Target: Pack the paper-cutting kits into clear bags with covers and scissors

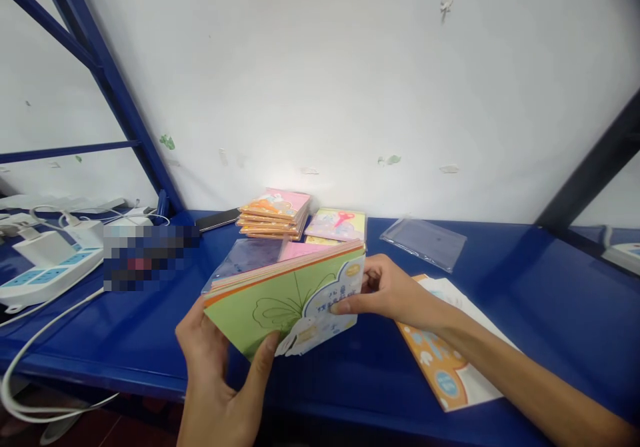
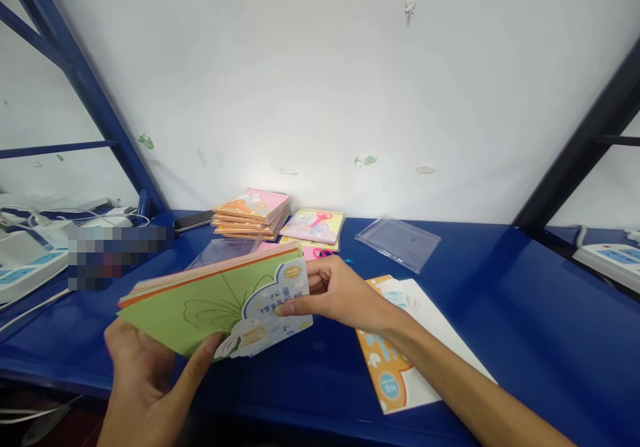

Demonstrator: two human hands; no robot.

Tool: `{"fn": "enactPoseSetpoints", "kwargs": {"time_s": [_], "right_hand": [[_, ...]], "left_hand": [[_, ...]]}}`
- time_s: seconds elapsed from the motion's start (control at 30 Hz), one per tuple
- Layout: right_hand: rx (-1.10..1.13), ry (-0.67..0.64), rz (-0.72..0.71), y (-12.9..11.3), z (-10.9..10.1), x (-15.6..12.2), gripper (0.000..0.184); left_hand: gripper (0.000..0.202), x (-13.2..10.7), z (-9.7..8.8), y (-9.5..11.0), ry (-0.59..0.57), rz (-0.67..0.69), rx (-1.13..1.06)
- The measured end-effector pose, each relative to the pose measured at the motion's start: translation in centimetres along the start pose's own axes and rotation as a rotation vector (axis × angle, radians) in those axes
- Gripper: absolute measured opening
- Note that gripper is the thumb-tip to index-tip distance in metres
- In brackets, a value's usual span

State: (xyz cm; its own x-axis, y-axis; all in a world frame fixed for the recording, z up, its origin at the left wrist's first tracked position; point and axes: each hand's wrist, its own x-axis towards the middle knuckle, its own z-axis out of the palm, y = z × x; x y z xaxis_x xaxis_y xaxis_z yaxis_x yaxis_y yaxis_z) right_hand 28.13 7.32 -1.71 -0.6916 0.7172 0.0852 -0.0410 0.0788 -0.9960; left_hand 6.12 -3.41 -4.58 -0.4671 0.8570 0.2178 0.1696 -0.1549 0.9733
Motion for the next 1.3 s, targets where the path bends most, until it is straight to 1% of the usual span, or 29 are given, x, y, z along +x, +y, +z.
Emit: {"fn": "enactPoseSetpoints", "kwargs": {"time_s": [0.03, 0.07, 0.13, 0.17, 0.23, 0.27, 0.3, 0.4, 0.47, 0.57, 0.67, 0.77, 0.87, 0.93, 1.0, 1.03, 1.1, 1.17, 1.23, 1.3], "right_hand": [[-0.002, -0.004, 0.016, 0.0, 0.1, 0.0, 0.039], [-0.008, -0.010, 0.026, 0.0, 0.1, 0.0, 0.040], [-0.025, -0.025, 0.027, -0.2, 0.2, -0.1, 0.041], [-0.037, -0.029, 0.023, -0.4, 0.2, -0.2, 0.042], [-0.062, -0.024, 0.007, -0.7, 0.4, -0.4, 0.041], [-0.078, -0.017, -0.001, -0.8, 0.6, -0.5, 0.040], [-0.097, -0.004, -0.009, -0.8, 0.8, -0.5, 0.037], [-0.143, 0.040, -0.003, -0.7, 1.4, -0.6, 0.032], [-0.158, 0.063, 0.008, -0.5, 1.6, -0.6, 0.032], [-0.201, 0.091, -0.003, -0.1, 1.6, -0.5, 0.035], [-0.239, 0.117, -0.013, 0.2, 1.4, -0.5, 0.041], [-0.226, 0.069, -0.006, 0.4, 1.0, -0.6, 0.048], [-0.213, 0.026, -0.035, 0.1, 0.5, -0.9, 0.059], [-0.222, 0.055, -0.092, -0.3, 0.0, -1.1, 0.066], [-0.271, 0.124, -0.160, -0.8, -0.6, -1.1, 0.071], [-0.337, 0.164, -0.172, -0.8, -0.9, -1.0, 0.069], [-0.598, 0.264, -0.149, -0.7, -1.5, -0.6, 0.061], [-0.935, 0.363, -0.071, -0.3, -1.6, -0.1, 0.058], [-1.182, 0.418, -0.003, 0.0, -0.8, 0.5, 0.058], [-1.302, 0.438, 0.043, 0.0, 0.9, 1.4, 0.058]], "left_hand": [[0.084, -0.2, 0.3, 0.3, -0.031, -0.066, -0.085], [0.081, -0.4, 0.6, 0.6, -0.060, -0.109, -0.136], [0.068, -0.9, 1.2, 0.8, -0.085, -0.157, -0.178], [0.062, -1.2, 1.4, 0.8, -0.074, -0.166, -0.175], [0.057, -1.6, 1.6, 0.4, -0.053, -0.152, -0.139], [0.058, -1.7, 1.6, 0.2, -0.058, -0.139, -0.115], [0.062, -1.7, 1.7, -0.1, -0.080, -0.130, -0.090], [0.071, -0.9, 1.8, -0.5, -0.194, -0.106, -0.041], [0.065, -0.1, 2.1, -0.4, -0.242, -0.096, -0.043], [0.049, 0.7, 2.6, 0.0, -0.250, -0.079, -0.075], [0.045, 1.0, 3.0, 0.3, -0.257, -0.069, -0.099], [0.042, 0.9, 3.3, 0.3, -0.271, -0.079, -0.100], [0.042, 0.9, 3.1, 0.4, -0.221, -0.091, -0.111], [0.047, 1.5, 2.2, 0.7, -0.154, -0.104, -0.125], [0.051, 2.6, 0.5, 1.3, -0.100, -0.106, -0.114], [0.053, 3.4, -0.6, 1.8, -0.088, -0.100, -0.094], [0.052, 5.1, -3.1, 2.8, -0.024, -0.046, -0.025], [0.047, 6.5, -5.5, 4.0, 0.056, 0.002, 0.034], [0.044, 7.6, -7.5, 5.0, 0.142, 0.034, 0.067], [0.046, 8.2, -8.7, 5.6, 0.222, 0.022, 0.087]]}}
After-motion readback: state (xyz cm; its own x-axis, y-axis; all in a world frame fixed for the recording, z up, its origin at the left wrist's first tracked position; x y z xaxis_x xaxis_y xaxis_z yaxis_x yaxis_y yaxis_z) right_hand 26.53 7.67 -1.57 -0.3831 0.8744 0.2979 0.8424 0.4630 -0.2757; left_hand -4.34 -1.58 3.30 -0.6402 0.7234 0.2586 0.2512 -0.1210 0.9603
